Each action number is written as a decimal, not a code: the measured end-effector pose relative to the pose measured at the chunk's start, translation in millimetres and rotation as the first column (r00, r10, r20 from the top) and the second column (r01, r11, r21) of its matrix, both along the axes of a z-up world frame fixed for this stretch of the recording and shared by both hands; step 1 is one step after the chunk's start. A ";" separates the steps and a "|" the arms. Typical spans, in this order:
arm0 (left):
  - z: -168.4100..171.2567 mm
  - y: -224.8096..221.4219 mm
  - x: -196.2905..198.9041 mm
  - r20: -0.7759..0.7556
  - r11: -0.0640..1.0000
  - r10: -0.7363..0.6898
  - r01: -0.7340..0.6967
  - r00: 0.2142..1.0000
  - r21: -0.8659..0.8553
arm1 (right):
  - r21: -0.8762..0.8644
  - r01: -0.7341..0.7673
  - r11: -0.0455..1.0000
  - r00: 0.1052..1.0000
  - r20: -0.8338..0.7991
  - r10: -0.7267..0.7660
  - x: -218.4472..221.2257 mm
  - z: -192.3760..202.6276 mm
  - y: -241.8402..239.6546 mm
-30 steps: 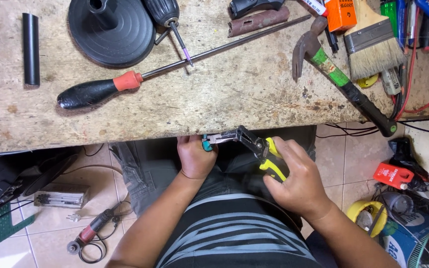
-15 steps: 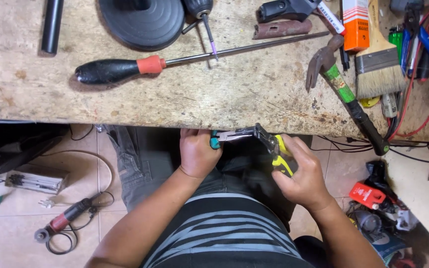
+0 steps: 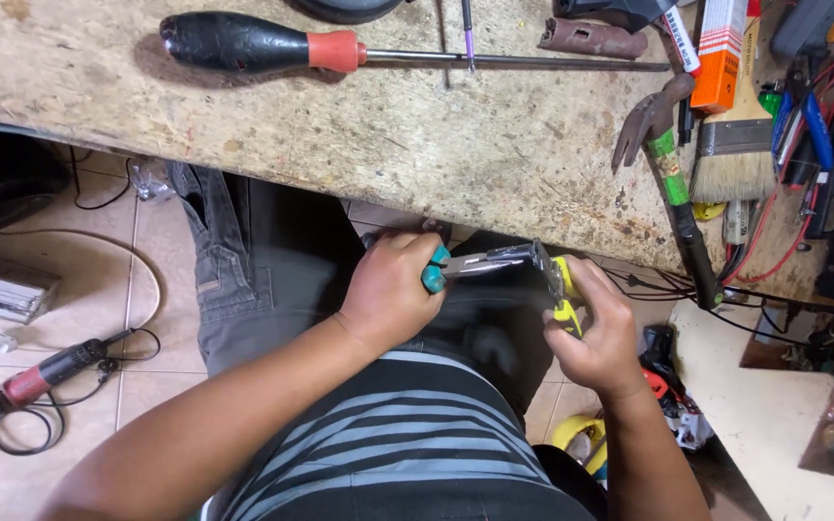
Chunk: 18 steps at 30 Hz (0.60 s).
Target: Assembling small metal and plastic components for a stand using pliers and a hammer on a workbench.
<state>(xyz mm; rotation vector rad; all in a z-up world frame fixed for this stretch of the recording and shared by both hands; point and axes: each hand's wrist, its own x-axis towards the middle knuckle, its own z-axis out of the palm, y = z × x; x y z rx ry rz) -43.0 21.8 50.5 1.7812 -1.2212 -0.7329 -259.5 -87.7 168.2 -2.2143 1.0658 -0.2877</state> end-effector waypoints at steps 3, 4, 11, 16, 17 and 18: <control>44.5 11.4 17.2 -0.229 0.981 -0.144 0.170 0.963 0.096 | 0.046 -0.031 0.998 1.000 0.003 0.031 -2.7 1.5 2.8; 55.2 15.5 23.8 -0.227 0.982 -0.135 0.160 0.964 0.096 | 0.046 -0.041 0.998 0.999 0.005 0.041 -5.9 -0.1 3.6; 93.6 30.2 47.4 -0.638 0.709 -0.300 0.613 0.709 0.349 | 0.209 -0.114 0.971 0.993 0.042 0.107 -24.1 3.9 9.9; 100.5 36.5 53.6 -0.741 0.566 -0.346 0.758 0.576 0.324 | 0.248 -0.193 0.949 0.978 0.123 0.167 -20.0 13.0 5.5; 102.8 35.3 53.9 -0.772 0.532 -0.343 0.788 0.536 0.311 | 0.270 -0.216 0.938 0.973 0.145 0.182 -20.3 12.0 1.8; 105.5 33.2 53.4 -0.802 0.494 -0.339 0.819 0.491 0.292 | 0.290 -0.234 0.928 0.968 0.164 0.192 -21.9 12.5 -1.5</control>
